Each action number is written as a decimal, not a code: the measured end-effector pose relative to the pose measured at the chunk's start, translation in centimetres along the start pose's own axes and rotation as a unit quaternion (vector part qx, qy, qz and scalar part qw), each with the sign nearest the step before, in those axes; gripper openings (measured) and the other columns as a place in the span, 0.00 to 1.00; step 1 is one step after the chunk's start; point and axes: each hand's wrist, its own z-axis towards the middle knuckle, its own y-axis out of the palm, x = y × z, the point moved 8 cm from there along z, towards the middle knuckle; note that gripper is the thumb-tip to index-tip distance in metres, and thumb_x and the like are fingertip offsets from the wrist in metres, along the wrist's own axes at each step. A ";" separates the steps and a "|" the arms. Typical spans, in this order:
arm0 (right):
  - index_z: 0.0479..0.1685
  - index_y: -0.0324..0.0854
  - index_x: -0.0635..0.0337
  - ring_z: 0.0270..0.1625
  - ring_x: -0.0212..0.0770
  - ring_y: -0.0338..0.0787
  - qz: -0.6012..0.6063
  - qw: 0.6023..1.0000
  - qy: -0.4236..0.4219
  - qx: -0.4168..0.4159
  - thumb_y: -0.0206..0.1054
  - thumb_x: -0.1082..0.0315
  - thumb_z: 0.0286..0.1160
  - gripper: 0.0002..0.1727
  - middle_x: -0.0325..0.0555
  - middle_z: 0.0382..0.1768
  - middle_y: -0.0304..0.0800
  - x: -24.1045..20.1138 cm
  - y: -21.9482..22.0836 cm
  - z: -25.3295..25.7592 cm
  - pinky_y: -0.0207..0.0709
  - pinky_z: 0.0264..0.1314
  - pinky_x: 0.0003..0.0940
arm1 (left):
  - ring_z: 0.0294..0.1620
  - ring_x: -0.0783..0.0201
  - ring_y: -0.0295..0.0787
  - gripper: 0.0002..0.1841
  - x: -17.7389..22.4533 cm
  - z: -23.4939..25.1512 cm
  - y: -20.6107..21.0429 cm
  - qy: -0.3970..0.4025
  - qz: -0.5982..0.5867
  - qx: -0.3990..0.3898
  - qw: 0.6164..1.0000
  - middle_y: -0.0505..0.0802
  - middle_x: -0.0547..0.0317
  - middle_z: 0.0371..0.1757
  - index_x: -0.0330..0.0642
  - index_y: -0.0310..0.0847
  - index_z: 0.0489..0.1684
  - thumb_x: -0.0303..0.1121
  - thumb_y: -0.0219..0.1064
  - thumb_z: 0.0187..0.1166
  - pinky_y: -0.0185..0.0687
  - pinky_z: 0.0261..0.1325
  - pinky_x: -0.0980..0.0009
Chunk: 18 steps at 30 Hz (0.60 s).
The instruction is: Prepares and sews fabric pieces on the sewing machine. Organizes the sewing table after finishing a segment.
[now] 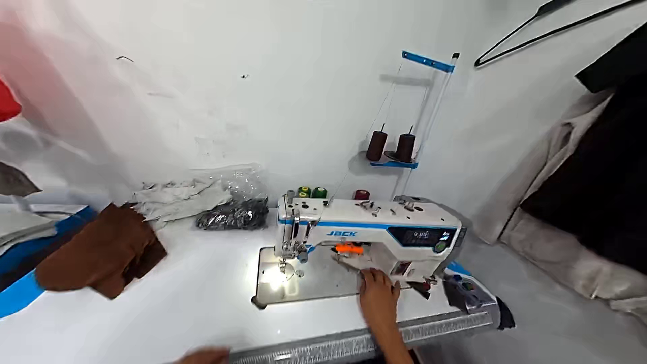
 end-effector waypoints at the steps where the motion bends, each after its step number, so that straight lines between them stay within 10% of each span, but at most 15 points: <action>1: 0.63 0.90 0.54 0.76 0.69 0.80 0.003 1.000 -0.015 0.005 0.61 0.66 0.80 0.17 0.61 0.68 0.87 -0.3 -0.3 0.1 0.54 0.78 0.84 | 0.64 0.46 0.90 0.20 0.2 2.7 0.5 -0.006 0.016 -0.011 1.000 0.93 0.41 0.60 0.35 0.87 0.64 0.40 0.58 0.91 0.81 0.72 0.45; 11: 0.62 0.89 0.57 0.77 0.71 0.76 0.056 0.998 0.009 -0.018 0.66 0.60 0.81 0.17 0.61 0.70 0.84 0.7 0.4 -0.8 0.56 0.77 0.81 | 0.59 0.35 0.85 0.28 -2.9 18.0 6.6 -0.231 0.063 0.037 0.970 0.91 0.39 0.49 0.38 0.91 0.48 0.56 0.80 0.67 0.78 0.56 0.32; 18: 0.63 0.89 0.55 0.77 0.68 0.77 0.046 0.999 0.001 -0.017 0.64 0.57 0.80 0.19 0.60 0.70 0.84 0.9 0.5 -0.9 0.57 0.77 0.78 | 0.55 0.43 0.86 0.07 -1.8 18.2 7.7 -0.207 0.087 0.072 0.972 0.92 0.49 0.45 0.43 0.92 0.35 0.35 0.71 0.78 0.75 0.52 0.37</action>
